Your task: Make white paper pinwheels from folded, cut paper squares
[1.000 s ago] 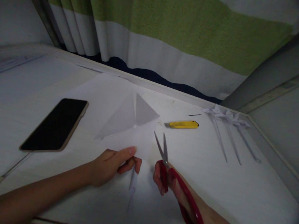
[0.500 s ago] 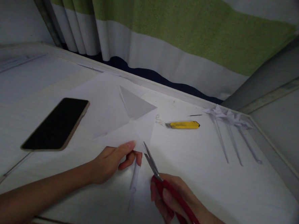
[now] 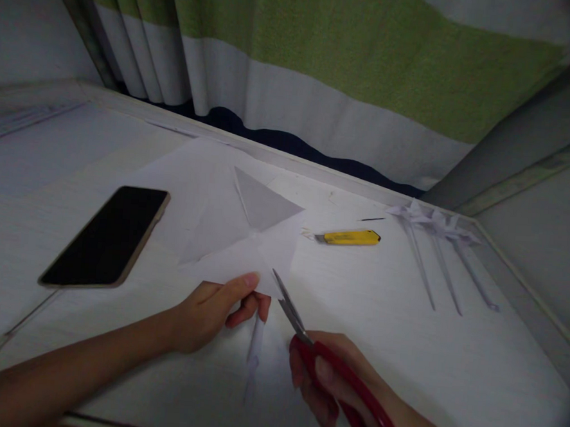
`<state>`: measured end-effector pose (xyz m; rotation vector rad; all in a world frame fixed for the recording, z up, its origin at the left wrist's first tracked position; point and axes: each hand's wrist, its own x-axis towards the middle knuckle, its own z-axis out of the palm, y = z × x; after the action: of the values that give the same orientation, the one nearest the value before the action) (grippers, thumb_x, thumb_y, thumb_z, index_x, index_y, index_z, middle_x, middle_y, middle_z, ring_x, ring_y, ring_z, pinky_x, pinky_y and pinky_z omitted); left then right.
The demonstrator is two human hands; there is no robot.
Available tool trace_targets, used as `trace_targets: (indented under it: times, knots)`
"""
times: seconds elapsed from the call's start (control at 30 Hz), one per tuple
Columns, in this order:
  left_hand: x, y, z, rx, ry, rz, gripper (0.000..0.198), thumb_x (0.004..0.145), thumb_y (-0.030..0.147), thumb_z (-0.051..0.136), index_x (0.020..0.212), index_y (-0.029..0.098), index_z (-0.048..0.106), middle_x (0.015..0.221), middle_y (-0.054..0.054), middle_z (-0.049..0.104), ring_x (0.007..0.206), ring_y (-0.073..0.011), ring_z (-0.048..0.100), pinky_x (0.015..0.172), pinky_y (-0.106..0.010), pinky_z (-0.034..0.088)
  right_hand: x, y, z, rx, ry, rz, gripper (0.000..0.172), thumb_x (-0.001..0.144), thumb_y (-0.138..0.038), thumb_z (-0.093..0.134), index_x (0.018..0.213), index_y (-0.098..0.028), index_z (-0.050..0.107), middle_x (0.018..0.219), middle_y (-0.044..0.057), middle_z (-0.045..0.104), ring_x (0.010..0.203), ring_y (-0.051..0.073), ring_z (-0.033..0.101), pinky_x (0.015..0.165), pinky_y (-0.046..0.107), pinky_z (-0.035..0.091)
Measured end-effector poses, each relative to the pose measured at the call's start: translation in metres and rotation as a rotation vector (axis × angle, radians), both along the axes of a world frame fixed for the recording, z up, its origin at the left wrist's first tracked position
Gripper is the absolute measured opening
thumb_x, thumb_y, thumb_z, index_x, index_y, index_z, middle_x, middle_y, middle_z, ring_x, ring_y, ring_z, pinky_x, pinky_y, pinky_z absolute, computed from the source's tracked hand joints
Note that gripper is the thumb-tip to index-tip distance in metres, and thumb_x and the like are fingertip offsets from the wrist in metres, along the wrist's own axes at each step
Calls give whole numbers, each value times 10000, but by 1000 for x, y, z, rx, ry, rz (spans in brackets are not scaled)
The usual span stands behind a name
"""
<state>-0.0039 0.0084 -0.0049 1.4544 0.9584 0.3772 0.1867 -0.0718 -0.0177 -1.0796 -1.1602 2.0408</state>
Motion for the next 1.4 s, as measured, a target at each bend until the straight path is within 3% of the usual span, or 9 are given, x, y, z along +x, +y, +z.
trace_targets:
  times: [1.07,1.4]
  knots:
    - [1,-2,0,34,38,-25,448,813,411,194,453,201,360,458,29,331,569,-145,419,691,-255,378,-2,-2,-3,-13,15,-19,391,745,-518,460,750,-130,510,464,-64,392,360,21,360,332,129,285]
    - [0,-1,0,36,2,-14,440,812,382,224,435,196,352,448,40,332,550,-126,415,707,-235,361,-4,-5,-2,21,-67,-53,400,777,-512,412,623,-143,440,439,-66,391,353,15,344,329,131,257]
